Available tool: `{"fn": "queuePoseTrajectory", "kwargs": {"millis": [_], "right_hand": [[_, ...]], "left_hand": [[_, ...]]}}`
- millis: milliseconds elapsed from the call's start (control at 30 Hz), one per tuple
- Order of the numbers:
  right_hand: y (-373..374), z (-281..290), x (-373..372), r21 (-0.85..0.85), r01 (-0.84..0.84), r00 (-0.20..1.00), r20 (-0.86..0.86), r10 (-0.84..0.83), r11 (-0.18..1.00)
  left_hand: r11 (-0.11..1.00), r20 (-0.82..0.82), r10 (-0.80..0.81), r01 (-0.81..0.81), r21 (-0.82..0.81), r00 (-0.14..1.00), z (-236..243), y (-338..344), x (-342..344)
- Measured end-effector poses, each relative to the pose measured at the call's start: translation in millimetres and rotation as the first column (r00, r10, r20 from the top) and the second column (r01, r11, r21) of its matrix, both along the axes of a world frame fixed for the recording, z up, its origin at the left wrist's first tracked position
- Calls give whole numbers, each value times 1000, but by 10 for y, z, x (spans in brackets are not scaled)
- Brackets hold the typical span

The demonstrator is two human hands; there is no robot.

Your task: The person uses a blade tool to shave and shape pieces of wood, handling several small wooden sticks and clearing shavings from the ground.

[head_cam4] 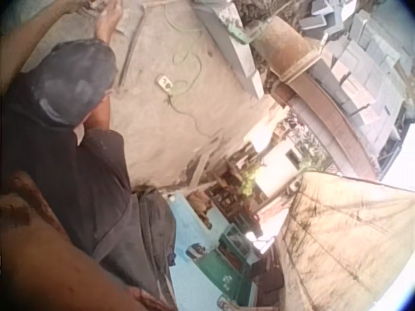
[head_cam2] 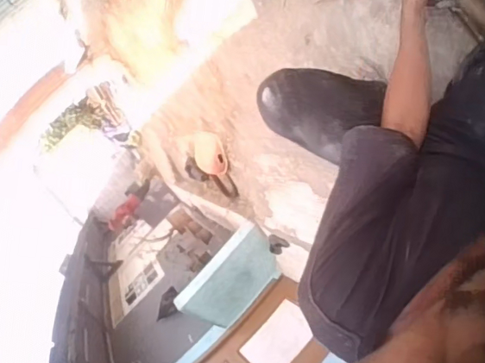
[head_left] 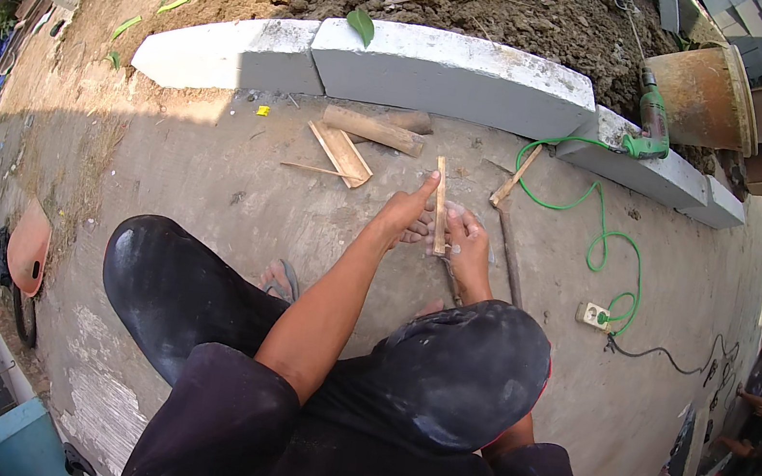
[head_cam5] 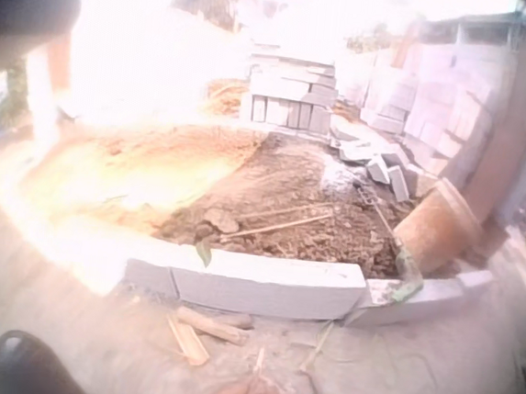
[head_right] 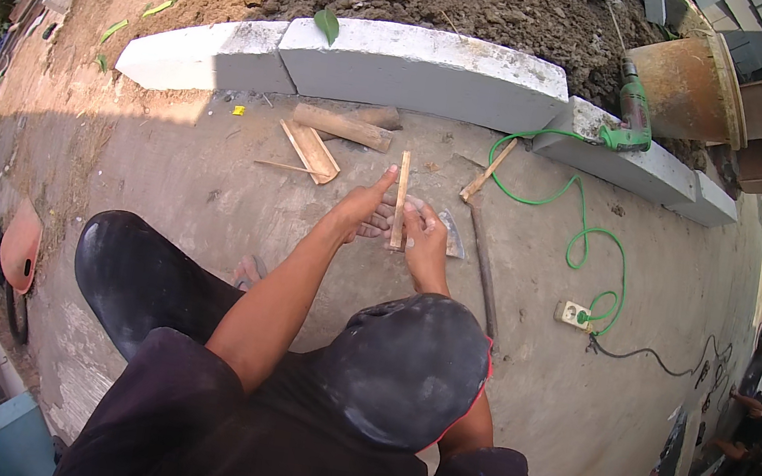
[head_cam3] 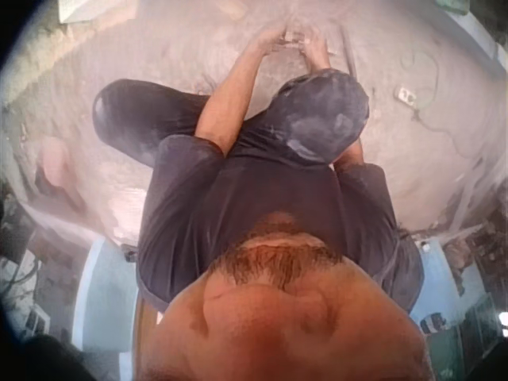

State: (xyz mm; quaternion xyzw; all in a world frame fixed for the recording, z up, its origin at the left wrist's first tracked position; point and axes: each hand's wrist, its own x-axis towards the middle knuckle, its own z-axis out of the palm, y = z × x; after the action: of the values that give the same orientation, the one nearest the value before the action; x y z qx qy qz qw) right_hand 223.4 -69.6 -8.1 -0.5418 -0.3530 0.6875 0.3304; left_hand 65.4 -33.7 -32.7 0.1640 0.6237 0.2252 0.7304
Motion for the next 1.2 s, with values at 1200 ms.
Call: {"fn": "queuePoseTrajectory", "kwargs": {"millis": [1200], "right_hand": [[-467, -455, 742, 256, -524, 501, 864, 50, 813]], "left_hand": [[988, -443, 111, -50, 147, 889, -299, -1183, 402]]}}
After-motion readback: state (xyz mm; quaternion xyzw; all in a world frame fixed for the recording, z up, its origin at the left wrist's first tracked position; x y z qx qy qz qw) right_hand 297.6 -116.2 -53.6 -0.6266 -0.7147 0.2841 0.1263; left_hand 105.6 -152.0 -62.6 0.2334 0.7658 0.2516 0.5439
